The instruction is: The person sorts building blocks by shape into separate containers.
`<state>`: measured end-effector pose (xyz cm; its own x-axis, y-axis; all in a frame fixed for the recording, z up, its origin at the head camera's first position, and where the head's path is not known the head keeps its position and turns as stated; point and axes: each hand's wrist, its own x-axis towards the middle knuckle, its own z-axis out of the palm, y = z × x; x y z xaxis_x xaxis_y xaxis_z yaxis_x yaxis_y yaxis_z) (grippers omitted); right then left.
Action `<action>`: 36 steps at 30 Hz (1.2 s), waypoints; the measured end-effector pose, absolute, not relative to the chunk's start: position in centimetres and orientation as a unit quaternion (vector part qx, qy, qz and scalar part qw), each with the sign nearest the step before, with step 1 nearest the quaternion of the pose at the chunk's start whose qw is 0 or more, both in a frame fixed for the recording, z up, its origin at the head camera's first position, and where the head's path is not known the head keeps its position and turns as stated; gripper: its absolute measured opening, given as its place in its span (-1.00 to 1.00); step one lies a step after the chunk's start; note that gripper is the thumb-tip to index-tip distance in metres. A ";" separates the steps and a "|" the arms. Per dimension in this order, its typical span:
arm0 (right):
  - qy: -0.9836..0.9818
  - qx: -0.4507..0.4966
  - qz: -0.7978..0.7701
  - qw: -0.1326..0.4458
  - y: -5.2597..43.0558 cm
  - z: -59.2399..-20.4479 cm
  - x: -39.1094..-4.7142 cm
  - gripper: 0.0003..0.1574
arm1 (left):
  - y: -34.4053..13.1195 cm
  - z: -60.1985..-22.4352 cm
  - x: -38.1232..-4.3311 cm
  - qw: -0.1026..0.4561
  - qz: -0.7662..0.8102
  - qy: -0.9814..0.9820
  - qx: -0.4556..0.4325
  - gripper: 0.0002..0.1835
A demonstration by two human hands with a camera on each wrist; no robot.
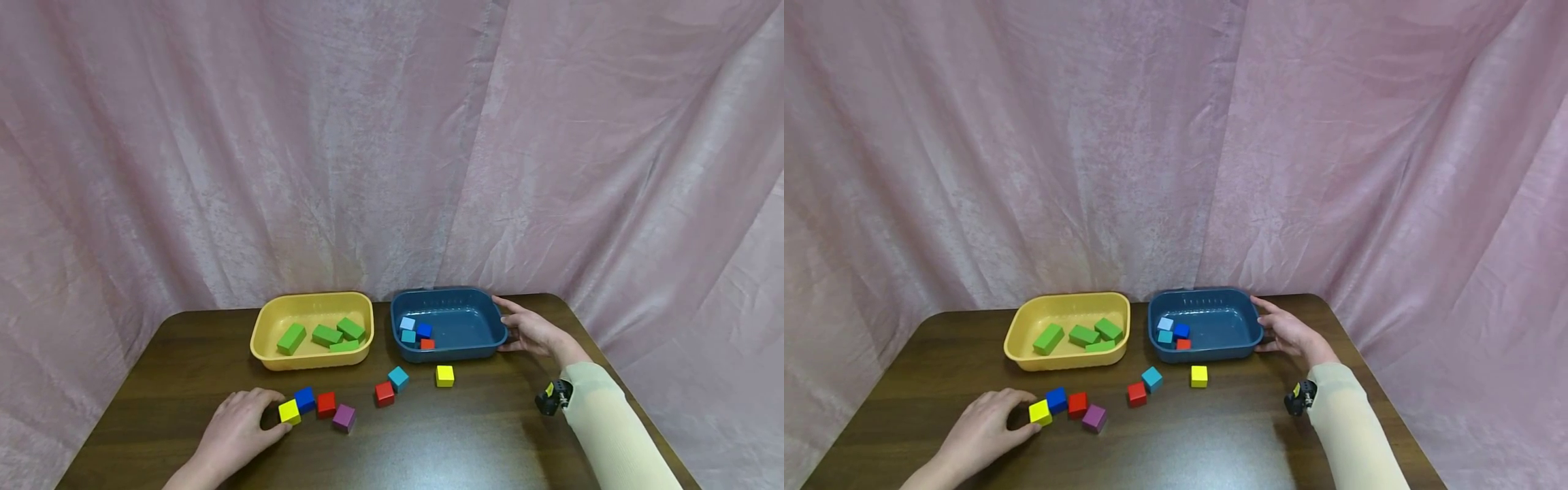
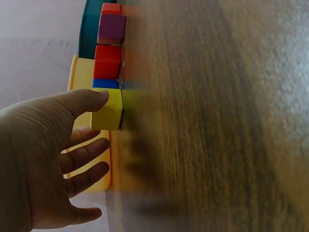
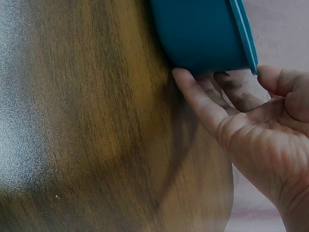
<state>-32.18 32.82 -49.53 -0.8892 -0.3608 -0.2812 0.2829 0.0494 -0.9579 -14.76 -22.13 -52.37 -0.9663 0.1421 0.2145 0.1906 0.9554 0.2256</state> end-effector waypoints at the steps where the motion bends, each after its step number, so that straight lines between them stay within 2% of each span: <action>1: 0.686 -0.029 -0.689 0.234 32.8 -49.5 -32.2 -0.27 | -22.1 -52.4 -14.8 0.098 -0.124 -0.984 -0.085 -0.51; 21: 0.689 -0.025 -0.686 0.232 32.7 -49.5 -32.1 -0.27 | -22.0 -52.7 -14.8 0.107 -0.149 -0.978 -0.094 -0.64; 36: 0.689 -0.031 -0.685 0.235 32.8 -49.5 -32.1 -0.28 | -22.0 -52.4 -14.9 0.081 -0.163 -0.981 -0.074 -0.67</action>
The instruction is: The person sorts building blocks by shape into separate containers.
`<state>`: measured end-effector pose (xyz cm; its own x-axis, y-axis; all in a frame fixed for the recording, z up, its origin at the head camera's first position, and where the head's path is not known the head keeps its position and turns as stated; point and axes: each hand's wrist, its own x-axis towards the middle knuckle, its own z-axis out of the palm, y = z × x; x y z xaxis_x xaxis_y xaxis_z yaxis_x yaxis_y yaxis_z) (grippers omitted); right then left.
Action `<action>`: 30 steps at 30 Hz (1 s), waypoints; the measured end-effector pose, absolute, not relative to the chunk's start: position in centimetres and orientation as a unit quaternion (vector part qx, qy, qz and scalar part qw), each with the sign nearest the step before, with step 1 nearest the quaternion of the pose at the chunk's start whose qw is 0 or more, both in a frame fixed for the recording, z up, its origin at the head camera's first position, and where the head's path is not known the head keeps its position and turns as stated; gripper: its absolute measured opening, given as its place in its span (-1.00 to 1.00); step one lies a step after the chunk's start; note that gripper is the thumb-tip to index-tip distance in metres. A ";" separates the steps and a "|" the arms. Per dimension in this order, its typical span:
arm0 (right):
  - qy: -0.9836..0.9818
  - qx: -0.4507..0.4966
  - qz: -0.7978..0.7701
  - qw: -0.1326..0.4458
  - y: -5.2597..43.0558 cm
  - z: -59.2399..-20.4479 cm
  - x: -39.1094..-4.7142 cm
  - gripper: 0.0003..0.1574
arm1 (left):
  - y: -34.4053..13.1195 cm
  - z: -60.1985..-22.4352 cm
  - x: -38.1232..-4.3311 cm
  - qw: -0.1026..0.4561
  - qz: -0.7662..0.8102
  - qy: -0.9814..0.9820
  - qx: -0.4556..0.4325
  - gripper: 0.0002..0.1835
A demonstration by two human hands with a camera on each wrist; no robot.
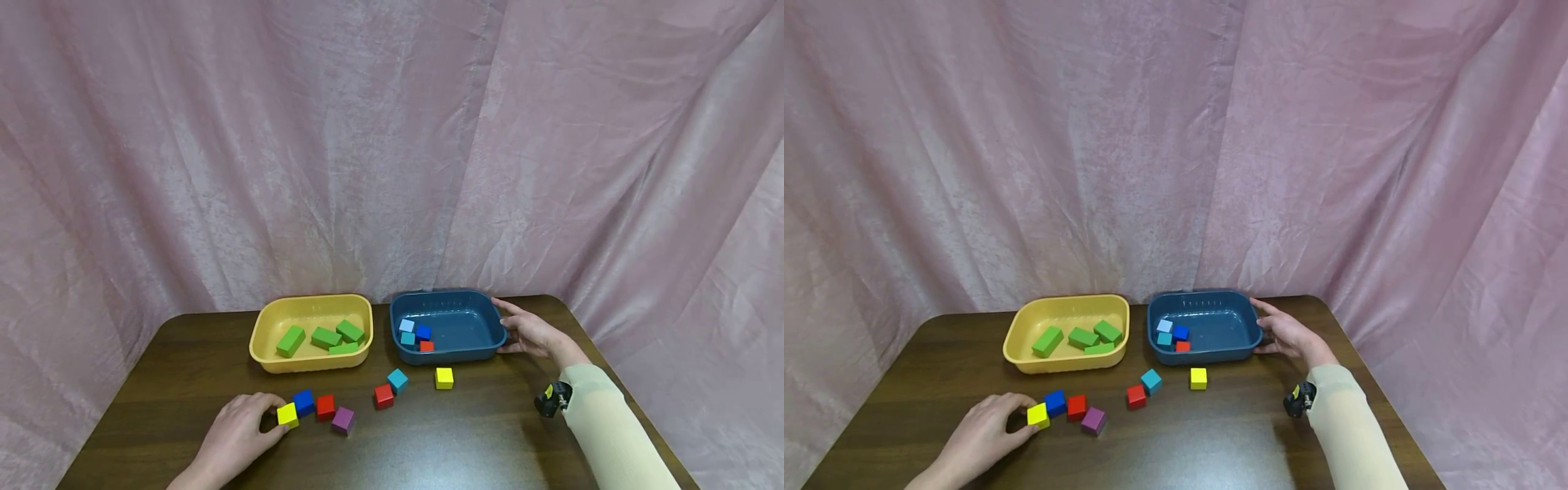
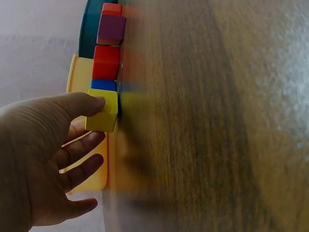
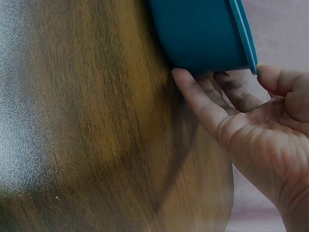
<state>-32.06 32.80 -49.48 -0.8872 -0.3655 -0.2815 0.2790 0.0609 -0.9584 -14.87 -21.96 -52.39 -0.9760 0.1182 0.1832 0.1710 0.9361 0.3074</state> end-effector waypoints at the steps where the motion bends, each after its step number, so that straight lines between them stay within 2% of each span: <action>1: 0.689 -0.032 -0.685 0.235 32.8 -49.5 -32.0 -0.28 | -22.0 -52.3 -14.8 0.079 -0.163 -0.981 -0.073 -0.66; 9: 0.690 -0.025 -0.685 0.233 32.8 -49.4 -32.1 -0.28 | -21.9 -51.7 -14.5 0.082 -0.165 -0.980 -0.070 -0.65; 23: 0.687 -0.034 -0.685 0.239 33.0 -49.6 -32.2 -0.28 | -21.0 -49.8 -13.5 0.156 -0.169 -0.966 -0.113 -0.65; 30: 0.688 -0.016 -0.688 0.231 32.9 -49.5 -32.2 -0.29 | -20.4 -48.6 -13.3 0.165 -0.176 -0.963 -0.123 -0.65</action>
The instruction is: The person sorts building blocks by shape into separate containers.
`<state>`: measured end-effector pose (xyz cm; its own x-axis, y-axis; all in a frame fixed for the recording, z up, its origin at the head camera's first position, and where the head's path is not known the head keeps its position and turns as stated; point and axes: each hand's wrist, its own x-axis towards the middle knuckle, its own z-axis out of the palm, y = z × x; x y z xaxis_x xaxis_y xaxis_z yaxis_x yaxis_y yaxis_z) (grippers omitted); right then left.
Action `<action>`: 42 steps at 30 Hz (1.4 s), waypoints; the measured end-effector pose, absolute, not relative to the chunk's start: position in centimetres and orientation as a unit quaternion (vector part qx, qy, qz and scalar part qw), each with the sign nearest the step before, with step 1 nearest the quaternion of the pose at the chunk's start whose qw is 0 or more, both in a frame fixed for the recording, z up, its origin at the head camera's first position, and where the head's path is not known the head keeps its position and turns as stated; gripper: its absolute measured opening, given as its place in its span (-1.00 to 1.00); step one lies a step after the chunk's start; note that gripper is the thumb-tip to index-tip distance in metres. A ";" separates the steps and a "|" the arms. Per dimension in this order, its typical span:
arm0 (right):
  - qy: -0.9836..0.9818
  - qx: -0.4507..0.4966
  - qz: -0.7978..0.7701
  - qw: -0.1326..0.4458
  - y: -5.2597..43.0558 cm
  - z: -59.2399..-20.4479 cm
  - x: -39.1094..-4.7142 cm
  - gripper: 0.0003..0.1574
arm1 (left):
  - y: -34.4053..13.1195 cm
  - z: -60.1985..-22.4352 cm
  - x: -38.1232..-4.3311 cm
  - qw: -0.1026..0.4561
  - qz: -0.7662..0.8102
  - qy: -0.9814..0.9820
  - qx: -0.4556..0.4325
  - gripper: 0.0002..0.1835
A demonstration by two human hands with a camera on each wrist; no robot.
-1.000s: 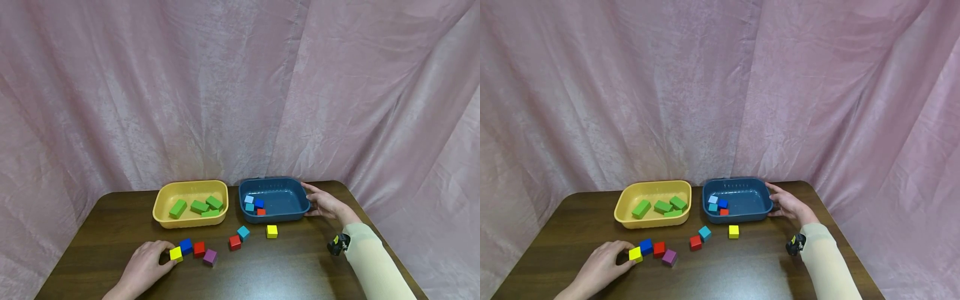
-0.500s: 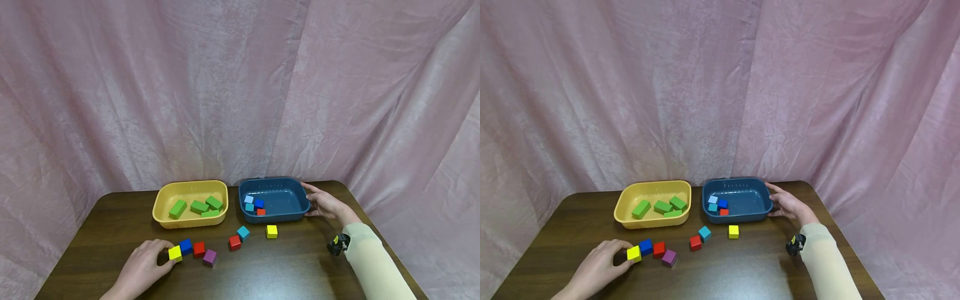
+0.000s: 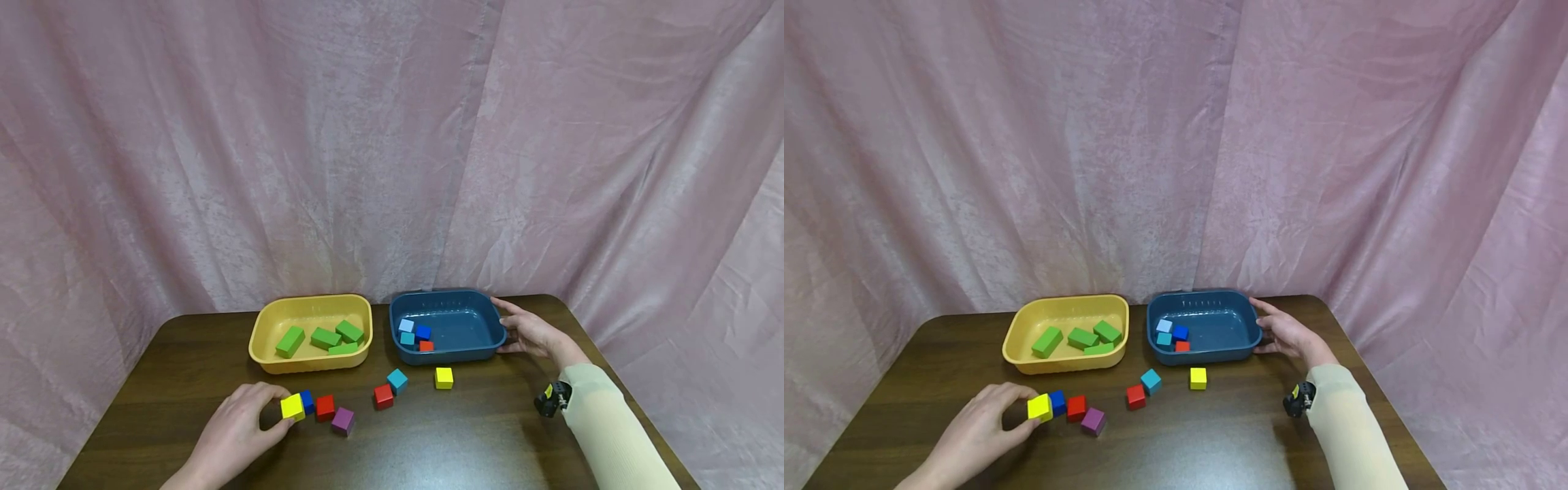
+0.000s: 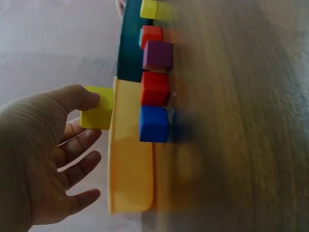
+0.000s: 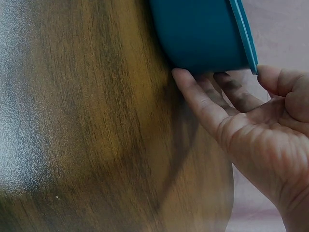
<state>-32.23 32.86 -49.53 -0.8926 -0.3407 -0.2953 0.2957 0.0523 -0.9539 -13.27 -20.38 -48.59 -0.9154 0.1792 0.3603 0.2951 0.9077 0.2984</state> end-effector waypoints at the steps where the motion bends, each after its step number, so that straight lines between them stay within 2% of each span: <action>1: 0.688 -0.016 -0.688 0.231 32.9 -49.5 -32.2 -0.29 | -20.3 -48.4 -13.3 0.166 -0.178 -0.962 -0.125 -0.65; 20: 0.688 -0.021 -0.687 0.232 32.7 -49.6 -32.2 -0.29 | -17.2 -44.6 -13.8 0.190 -0.189 -0.949 -0.168 -0.61; 42: 0.685 -0.033 -0.688 0.239 32.9 -49.6 -32.2 -0.28 | -13.4 -42.7 -16.0 0.222 -0.212 -0.926 -0.219 -0.62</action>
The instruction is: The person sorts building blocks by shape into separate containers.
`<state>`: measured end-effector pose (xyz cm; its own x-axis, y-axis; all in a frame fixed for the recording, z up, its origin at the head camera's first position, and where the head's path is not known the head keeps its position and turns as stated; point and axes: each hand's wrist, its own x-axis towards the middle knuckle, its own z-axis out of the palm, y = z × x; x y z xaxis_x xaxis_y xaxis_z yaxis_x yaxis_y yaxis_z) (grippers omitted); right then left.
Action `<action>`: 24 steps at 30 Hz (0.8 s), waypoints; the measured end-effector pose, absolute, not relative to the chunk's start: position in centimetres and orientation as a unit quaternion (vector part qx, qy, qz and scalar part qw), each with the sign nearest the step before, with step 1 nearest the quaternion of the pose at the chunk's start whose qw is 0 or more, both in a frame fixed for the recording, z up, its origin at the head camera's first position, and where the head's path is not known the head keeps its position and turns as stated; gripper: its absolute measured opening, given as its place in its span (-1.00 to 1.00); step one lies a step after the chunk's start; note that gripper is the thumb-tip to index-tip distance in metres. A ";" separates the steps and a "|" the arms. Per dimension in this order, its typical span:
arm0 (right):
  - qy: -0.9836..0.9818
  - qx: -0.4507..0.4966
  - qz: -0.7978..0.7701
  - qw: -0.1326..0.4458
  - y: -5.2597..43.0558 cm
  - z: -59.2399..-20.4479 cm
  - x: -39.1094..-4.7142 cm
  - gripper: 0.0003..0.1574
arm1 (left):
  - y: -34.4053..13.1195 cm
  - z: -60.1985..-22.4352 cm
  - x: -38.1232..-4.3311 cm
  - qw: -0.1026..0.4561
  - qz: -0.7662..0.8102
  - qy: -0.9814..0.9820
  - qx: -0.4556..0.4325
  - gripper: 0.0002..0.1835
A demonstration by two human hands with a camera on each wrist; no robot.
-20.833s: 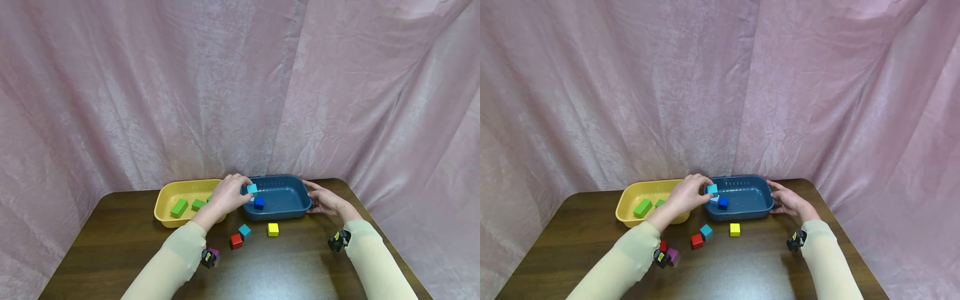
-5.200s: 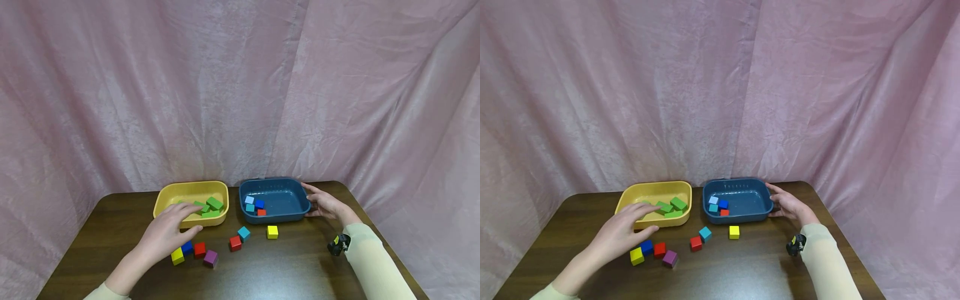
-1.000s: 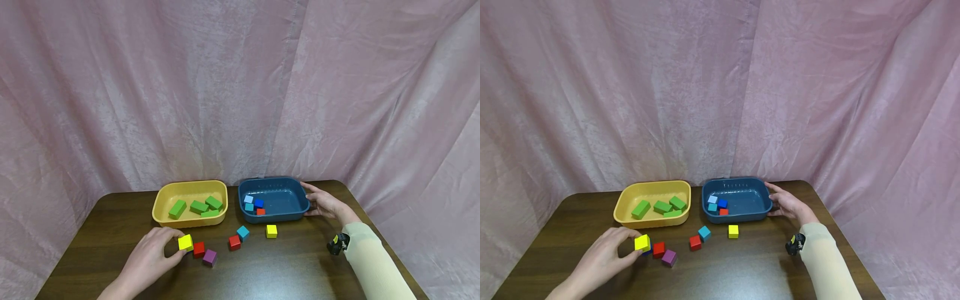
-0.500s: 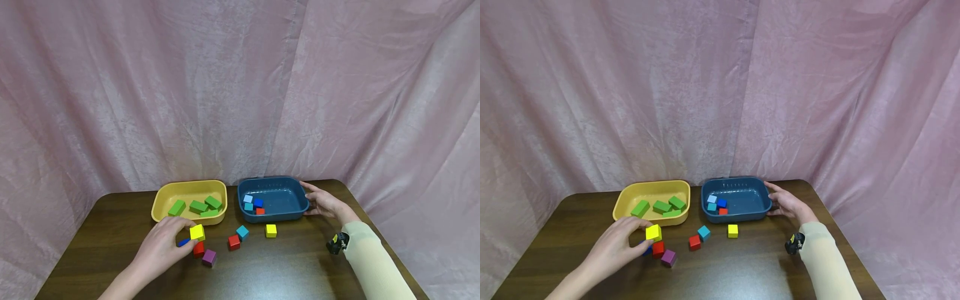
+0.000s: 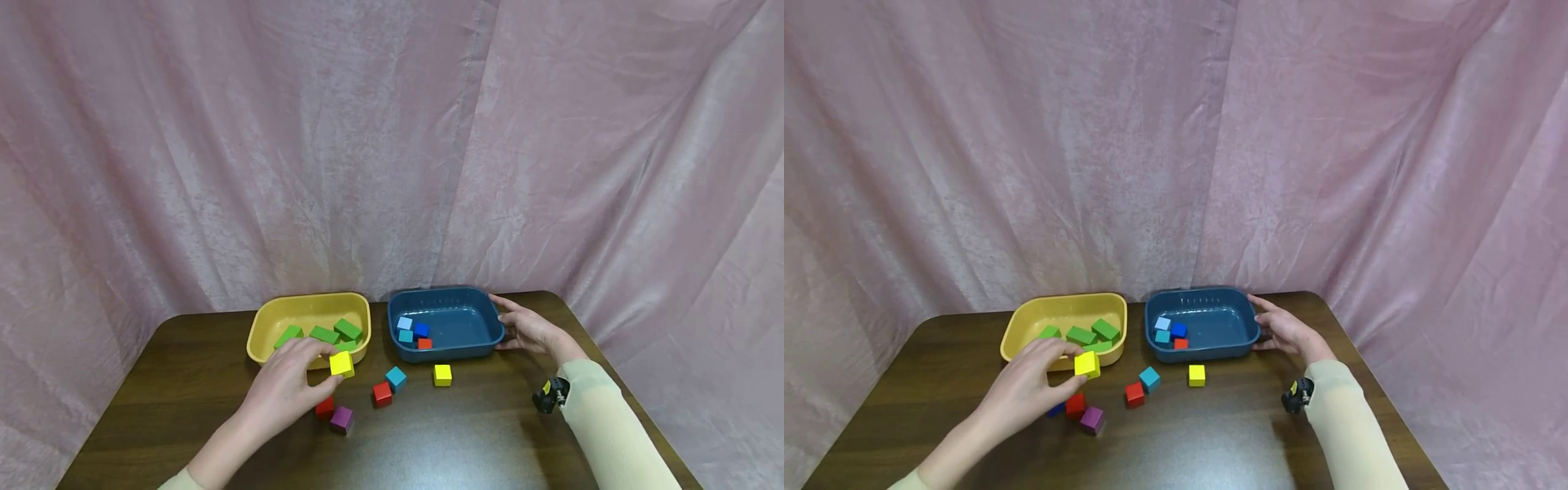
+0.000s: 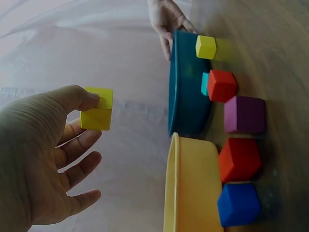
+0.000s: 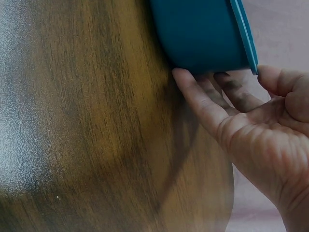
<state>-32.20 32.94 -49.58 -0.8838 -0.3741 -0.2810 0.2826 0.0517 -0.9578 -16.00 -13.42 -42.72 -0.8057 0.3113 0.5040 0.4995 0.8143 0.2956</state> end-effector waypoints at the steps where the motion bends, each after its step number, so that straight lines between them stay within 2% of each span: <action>1: 0.685 -0.033 -0.688 0.239 33.0 -49.6 -32.2 -0.28 | -13.2 -42.6 -16.2 0.221 -0.214 -0.926 -0.221 -0.62; 24: 0.687 -0.024 -0.689 0.231 32.9 -49.7 -32.1 -0.29 | -7.1 -40.2 -19.8 0.194 -0.204 -0.926 -0.250 -0.68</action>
